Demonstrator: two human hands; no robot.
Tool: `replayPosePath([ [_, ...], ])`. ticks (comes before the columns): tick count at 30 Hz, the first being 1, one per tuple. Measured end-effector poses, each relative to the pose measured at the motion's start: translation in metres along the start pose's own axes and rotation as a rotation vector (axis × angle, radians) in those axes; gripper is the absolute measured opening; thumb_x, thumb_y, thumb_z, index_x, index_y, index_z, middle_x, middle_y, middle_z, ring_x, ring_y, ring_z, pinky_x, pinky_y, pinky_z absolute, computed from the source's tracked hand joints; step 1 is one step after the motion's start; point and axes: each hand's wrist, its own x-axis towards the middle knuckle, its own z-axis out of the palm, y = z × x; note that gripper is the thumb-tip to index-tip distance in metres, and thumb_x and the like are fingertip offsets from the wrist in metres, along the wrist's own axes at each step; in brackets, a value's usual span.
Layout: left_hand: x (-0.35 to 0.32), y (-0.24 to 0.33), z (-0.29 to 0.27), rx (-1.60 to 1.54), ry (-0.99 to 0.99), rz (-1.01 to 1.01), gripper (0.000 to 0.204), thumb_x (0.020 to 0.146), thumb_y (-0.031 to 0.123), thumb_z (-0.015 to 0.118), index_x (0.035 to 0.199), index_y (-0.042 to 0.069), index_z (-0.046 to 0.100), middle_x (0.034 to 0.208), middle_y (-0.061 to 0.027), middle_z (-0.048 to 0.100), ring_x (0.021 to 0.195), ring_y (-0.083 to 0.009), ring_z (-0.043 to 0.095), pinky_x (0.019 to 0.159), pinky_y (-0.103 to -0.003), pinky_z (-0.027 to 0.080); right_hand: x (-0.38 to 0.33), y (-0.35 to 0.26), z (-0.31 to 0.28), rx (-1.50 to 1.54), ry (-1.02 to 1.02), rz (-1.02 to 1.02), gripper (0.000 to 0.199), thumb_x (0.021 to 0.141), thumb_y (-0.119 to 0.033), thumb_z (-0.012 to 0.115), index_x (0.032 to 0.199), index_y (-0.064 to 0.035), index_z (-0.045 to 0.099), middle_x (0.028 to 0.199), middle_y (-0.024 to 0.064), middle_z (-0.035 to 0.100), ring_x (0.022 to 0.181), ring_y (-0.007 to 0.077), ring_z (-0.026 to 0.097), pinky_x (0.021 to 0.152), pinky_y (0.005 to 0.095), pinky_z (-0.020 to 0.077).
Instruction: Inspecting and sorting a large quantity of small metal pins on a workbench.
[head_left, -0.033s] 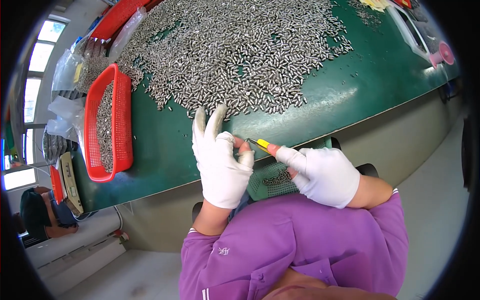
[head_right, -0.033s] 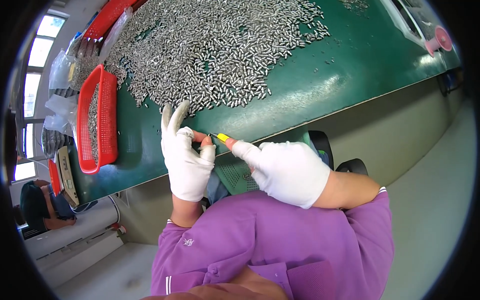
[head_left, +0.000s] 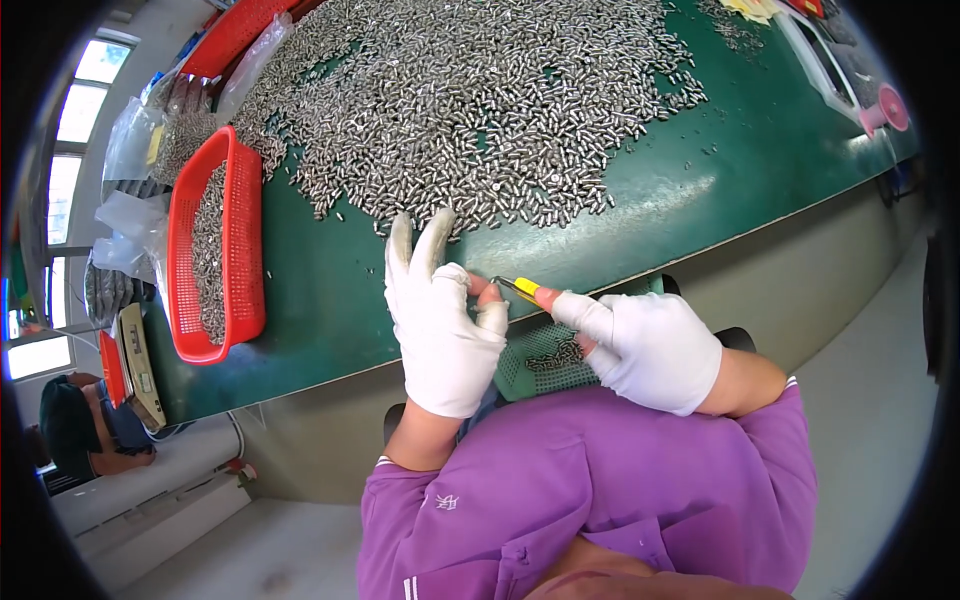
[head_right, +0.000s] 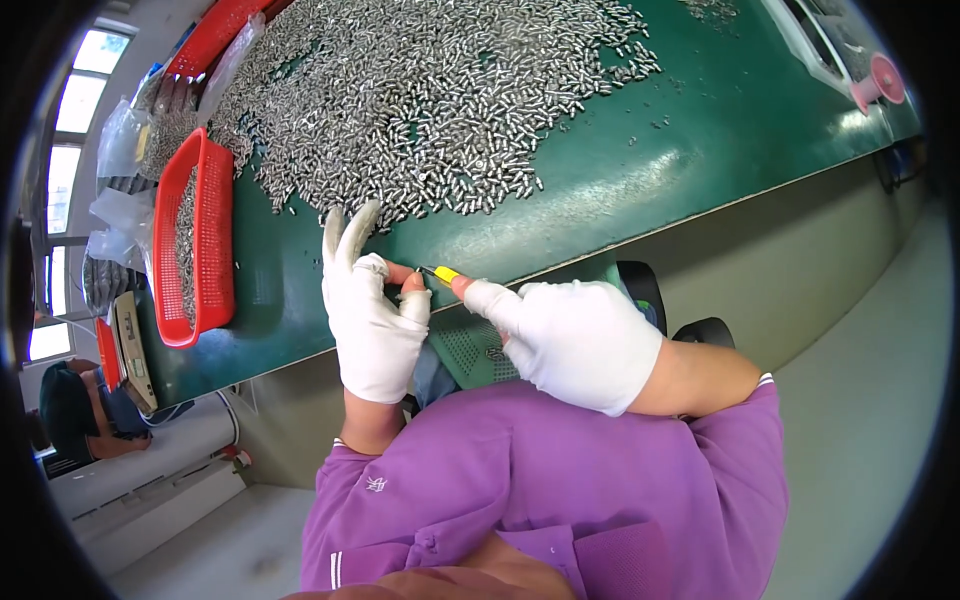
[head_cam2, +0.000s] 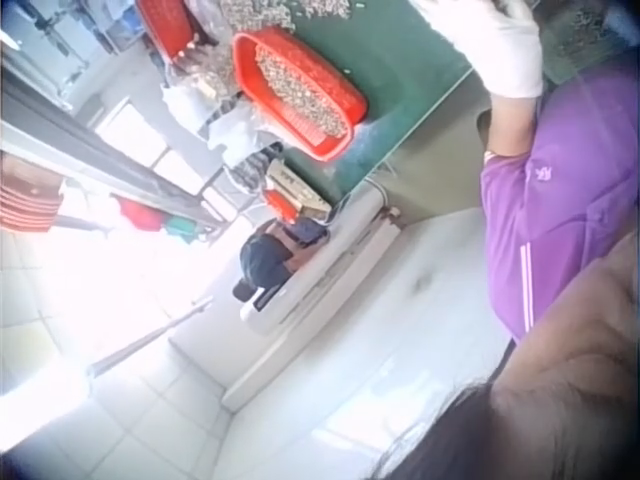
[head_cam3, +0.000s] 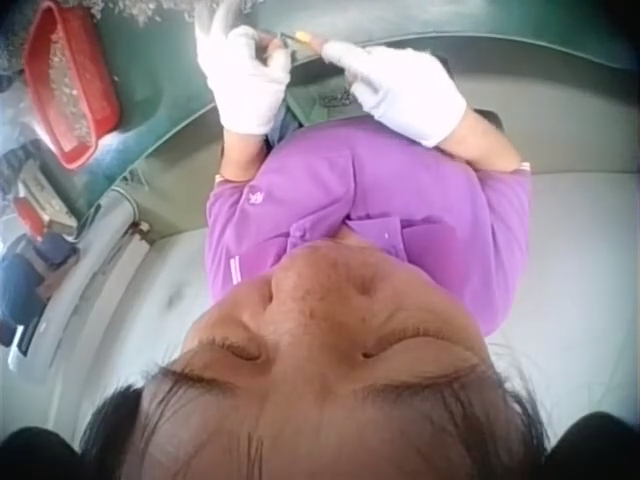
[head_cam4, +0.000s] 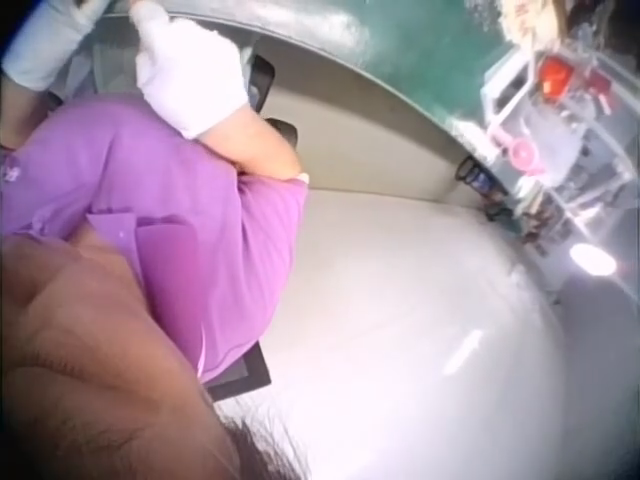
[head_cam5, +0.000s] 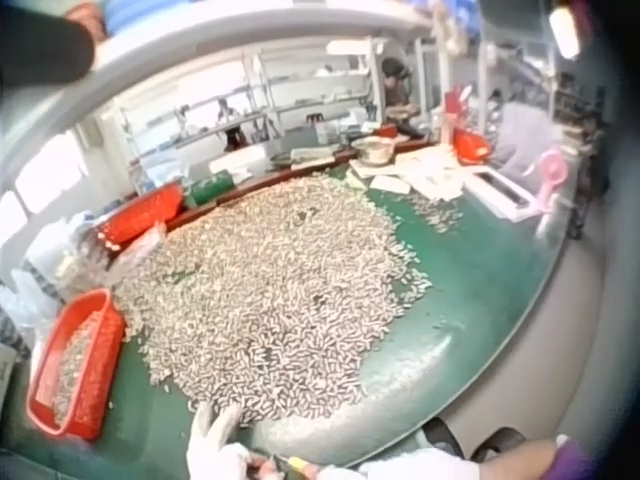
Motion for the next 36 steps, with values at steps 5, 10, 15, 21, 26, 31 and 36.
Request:
replayPosePath([
  [5,0.001,0.001,-0.001,0.001,-0.005,0.016,0.022,0.071,0.001,0.071,0.082,0.005,0.053,0.144,-0.0198,0.055,0.139,-0.0538,0.041,0.111,-0.061,0.036,0.006,-0.004,-0.014,-0.048,-0.058,-0.015,0.056,0.09,-0.013,0.061,0.146,-0.014,0.054,0.079,0.0119,0.067,0.067,0.0316,0.068,0.058,0.0431,0.0551],
  [10,-0.001,-0.003,0.003,-0.019,0.012,0.006,0.022,0.071,0.001,0.071,0.083,0.005,0.053,0.146,-0.0202,0.054,0.14,-0.054,0.041,0.111,-0.062,0.036,0.003,0.0,-0.006,-0.07,-0.015,-0.002,0.055,0.091,-0.014,0.061,0.146,-0.0148,0.054,0.077,0.0114,0.066,0.067,0.0312,0.068,0.058,0.0425,0.0543],
  [15,-0.005,0.0,0.001,0.007,0.018,0.006,0.023,0.071,0.002,0.072,0.085,0.008,0.055,0.147,-0.0201,0.054,0.14,-0.0543,0.04,0.111,-0.061,0.036,0.003,0.041,-0.018,0.284,0.79,0.082,0.059,0.088,0.007,0.058,0.143,-0.014,0.063,0.094,0.0084,0.071,0.075,0.0167,0.064,0.075,0.0272,0.0534],
  [21,0.002,0.005,-0.015,-0.114,-0.245,0.177,0.018,0.063,0.011,0.083,0.072,0.008,0.068,0.145,-0.0208,0.056,0.139,-0.0567,0.039,0.112,-0.063,0.035,0.0,0.172,-0.073,-0.474,1.007,0.559,0.057,0.097,-0.009,0.058,0.148,-0.0339,0.055,0.125,0.0093,0.068,0.105,0.0329,0.07,0.092,0.0425,0.0562],
  [26,0.003,0.007,-0.007,-0.254,-0.167,0.142,0.019,0.067,0.011,0.083,0.081,0.008,0.07,0.147,-0.0217,0.054,0.14,-0.0569,0.039,0.113,-0.059,0.036,0.002,0.193,-0.094,-0.731,0.916,0.65,0.048,0.092,-0.023,0.069,0.14,-0.0216,0.062,0.135,0.0127,0.064,0.112,0.0356,0.067,0.099,0.0436,0.0543],
  [31,0.022,0.009,0.01,-0.063,-0.005,0.106,0.018,0.078,0.011,0.077,0.094,0.009,0.069,0.148,-0.0215,0.054,0.141,-0.0535,0.042,0.113,-0.057,0.039,0.024,0.111,-0.06,-0.49,0.951,0.171,0.013,0.081,-0.017,0.08,0.094,-0.0166,0.078,0.103,0.0064,0.07,0.098,0.0298,0.065,0.087,0.0406,0.0542],
  [36,0.045,0.017,0.022,-0.032,-0.045,0.134,0.022,0.076,0.009,0.079,0.095,0.01,0.069,0.147,-0.0215,0.052,0.138,-0.0534,0.04,0.113,-0.059,0.037,0.044,0.046,-0.019,-0.224,0.613,-0.128,0.011,0.078,-0.021,0.076,0.085,-0.0178,0.067,0.091,0.0011,0.062,0.087,0.0266,0.061,0.075,0.041,0.0489],
])
